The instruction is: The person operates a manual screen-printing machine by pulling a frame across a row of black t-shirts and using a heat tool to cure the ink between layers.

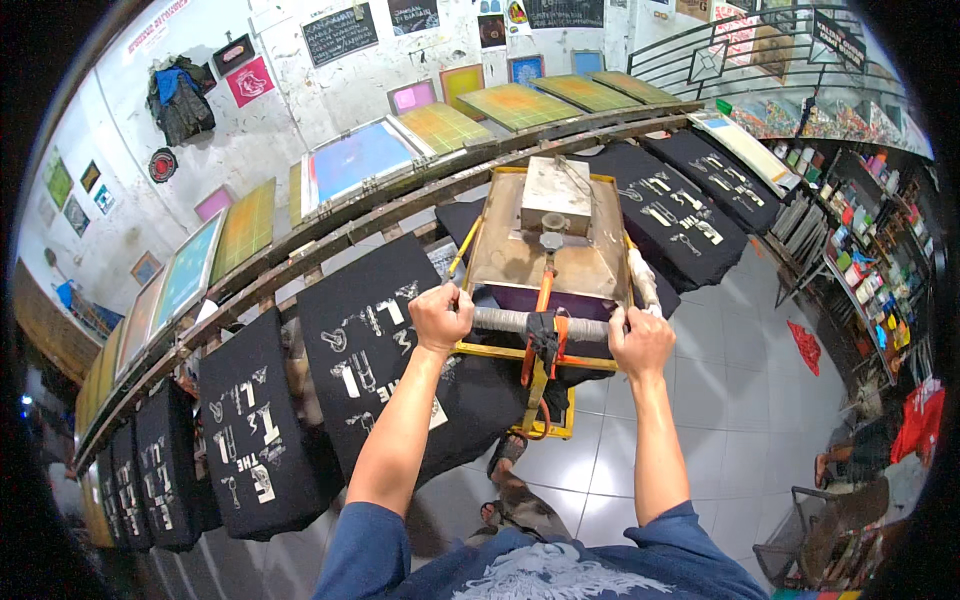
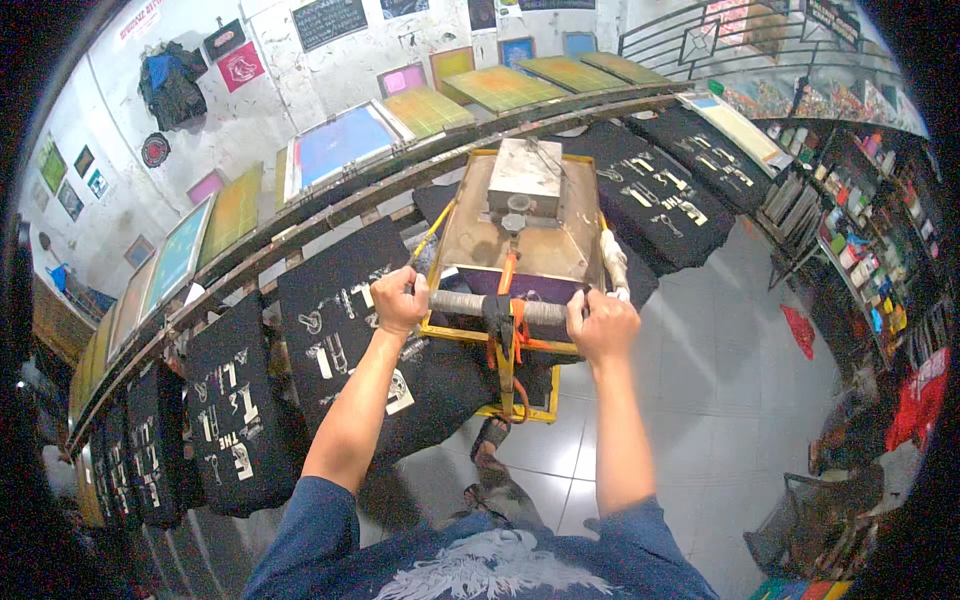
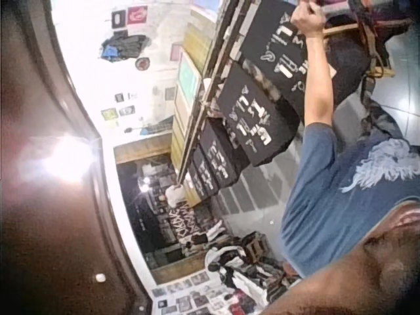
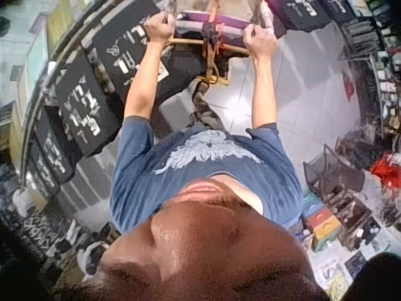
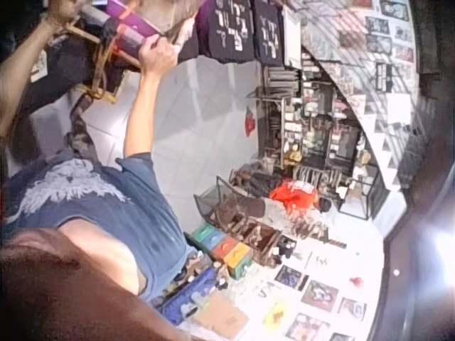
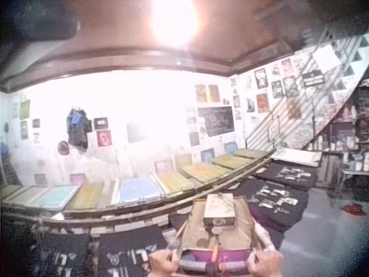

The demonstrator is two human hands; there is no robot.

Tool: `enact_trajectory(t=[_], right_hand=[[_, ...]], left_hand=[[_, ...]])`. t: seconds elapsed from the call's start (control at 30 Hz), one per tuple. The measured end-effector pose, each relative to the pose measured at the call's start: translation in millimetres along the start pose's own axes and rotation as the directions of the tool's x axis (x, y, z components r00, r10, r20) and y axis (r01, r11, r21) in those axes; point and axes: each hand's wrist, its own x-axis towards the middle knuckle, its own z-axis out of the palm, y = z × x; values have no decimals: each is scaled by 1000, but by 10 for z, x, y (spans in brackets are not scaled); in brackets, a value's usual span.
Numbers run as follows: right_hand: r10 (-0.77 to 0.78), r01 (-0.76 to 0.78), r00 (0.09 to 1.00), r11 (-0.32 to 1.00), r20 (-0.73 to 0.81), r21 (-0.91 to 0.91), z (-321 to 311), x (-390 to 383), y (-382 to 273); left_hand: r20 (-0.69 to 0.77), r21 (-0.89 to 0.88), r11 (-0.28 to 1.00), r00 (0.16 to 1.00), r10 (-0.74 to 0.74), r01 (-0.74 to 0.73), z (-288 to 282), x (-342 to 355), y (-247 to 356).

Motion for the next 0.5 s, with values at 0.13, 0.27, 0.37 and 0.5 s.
enact_trajectory(t=[0.13, 0.27, 0.37, 0.5], right_hand=[[25, -26, 999, 999, -26, -25, 94, 5, -333], [28, -27, 1000, 998, 6, -52, 213, 80, -546], [59, -60, 998, 996, -9, -59, 243, 141, -472], [61, -61, 998, 998, -20, -22, 275, 169, -586]], left_hand=[[81, 27, 995, 993, 89, -92, 16, 165, -513], [95, -4, 998, 993, 66, -65, -63, 172, -654], [104, -88, 996, 994, 37, -28, 101, 301, -633], [86, -58, 997, 995, 54, -49, 44, 370, -688]])
